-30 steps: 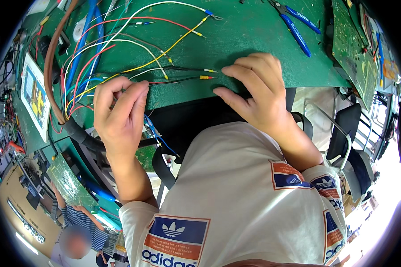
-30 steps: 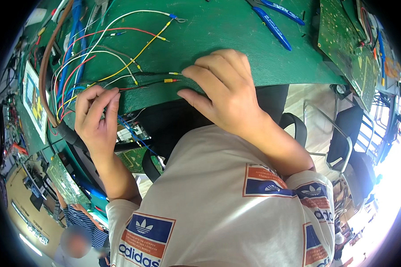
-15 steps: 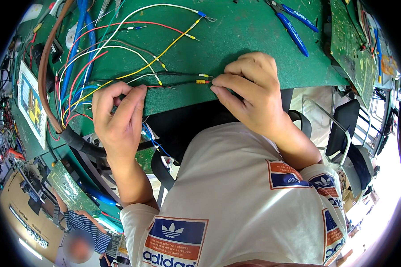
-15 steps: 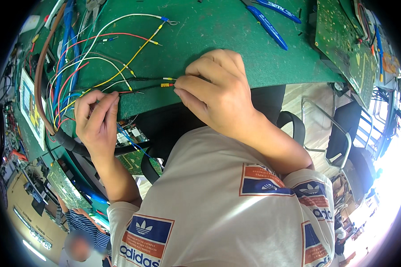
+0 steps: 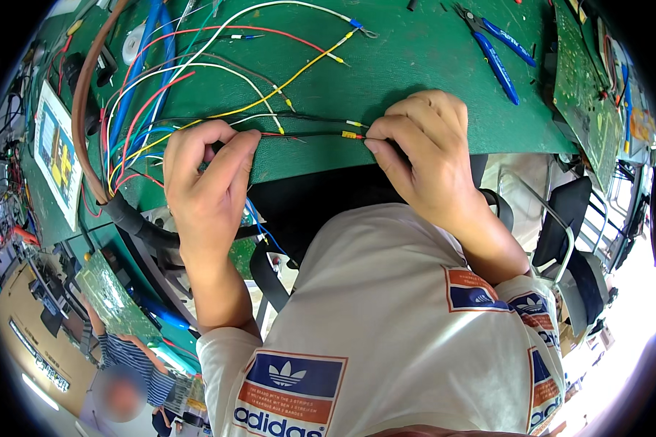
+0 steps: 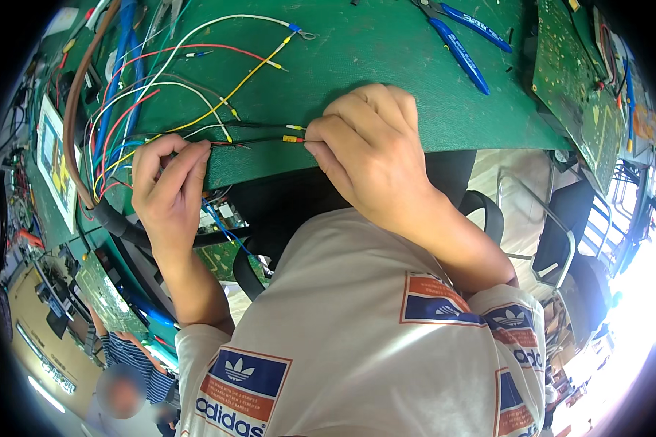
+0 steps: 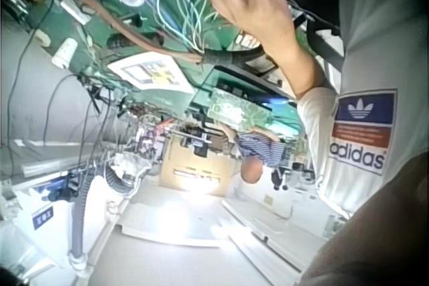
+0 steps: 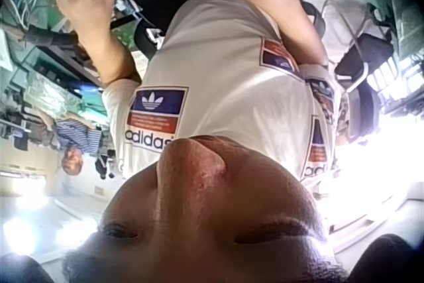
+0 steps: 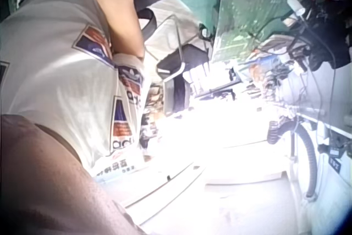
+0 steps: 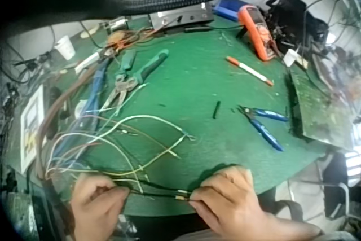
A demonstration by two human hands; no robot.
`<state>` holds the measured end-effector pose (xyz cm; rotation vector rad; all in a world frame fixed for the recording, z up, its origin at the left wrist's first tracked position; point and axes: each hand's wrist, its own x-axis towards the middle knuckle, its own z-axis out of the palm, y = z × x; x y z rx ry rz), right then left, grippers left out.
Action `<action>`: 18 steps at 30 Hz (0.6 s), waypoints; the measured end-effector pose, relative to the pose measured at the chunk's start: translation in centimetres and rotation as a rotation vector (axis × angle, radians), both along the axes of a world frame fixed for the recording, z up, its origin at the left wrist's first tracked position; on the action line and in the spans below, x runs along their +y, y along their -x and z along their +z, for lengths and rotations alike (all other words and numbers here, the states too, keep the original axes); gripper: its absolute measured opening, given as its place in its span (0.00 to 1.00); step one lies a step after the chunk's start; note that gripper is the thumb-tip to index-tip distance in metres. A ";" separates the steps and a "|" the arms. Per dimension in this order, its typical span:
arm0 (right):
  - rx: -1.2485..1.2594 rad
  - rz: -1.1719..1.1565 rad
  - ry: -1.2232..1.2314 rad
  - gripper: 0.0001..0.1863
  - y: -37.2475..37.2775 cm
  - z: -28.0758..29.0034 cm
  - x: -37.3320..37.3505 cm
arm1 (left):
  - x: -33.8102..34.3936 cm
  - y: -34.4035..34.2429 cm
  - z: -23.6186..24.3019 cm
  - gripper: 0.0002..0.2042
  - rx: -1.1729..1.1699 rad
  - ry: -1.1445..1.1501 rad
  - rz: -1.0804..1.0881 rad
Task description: The person uses a heat gun to apply heat to wire connections and then uses wire strippers and pliers to manipulate electrical wires at a repair bench.
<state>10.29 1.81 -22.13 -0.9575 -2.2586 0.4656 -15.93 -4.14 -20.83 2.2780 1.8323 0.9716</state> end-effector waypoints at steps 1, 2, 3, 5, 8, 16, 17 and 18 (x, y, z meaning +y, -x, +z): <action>0.000 0.002 0.001 0.11 0.0 0.0 0.0 | 0.0 0.0 0.0 0.14 -0.003 0.000 -0.002; -0.001 0.003 0.002 0.11 0.0 -0.1 0.0 | 0.0 0.0 0.1 0.14 -0.001 0.005 0.003; -0.002 0.004 0.003 0.11 0.0 -0.1 0.0 | 0.0 0.0 0.1 0.14 0.001 0.011 0.007; 0.005 -0.004 -0.008 0.11 0.1 0.0 0.0 | -0.1 0.0 0.1 0.14 0.004 0.017 0.012; 0.025 -0.010 -0.033 0.11 0.2 -0.2 0.0 | 0.0 0.0 0.2 0.14 0.005 0.024 0.010; 0.061 0.000 -0.039 0.12 0.3 -0.3 -0.1 | -0.1 0.1 0.2 0.14 0.009 0.035 0.010; 0.060 0.003 -0.028 0.13 0.3 -0.1 -0.1 | -0.1 0.1 0.2 0.14 0.007 0.037 0.010; 0.059 0.006 -0.017 0.13 0.3 0.1 -0.1 | -0.1 0.1 0.2 0.14 0.005 0.039 0.011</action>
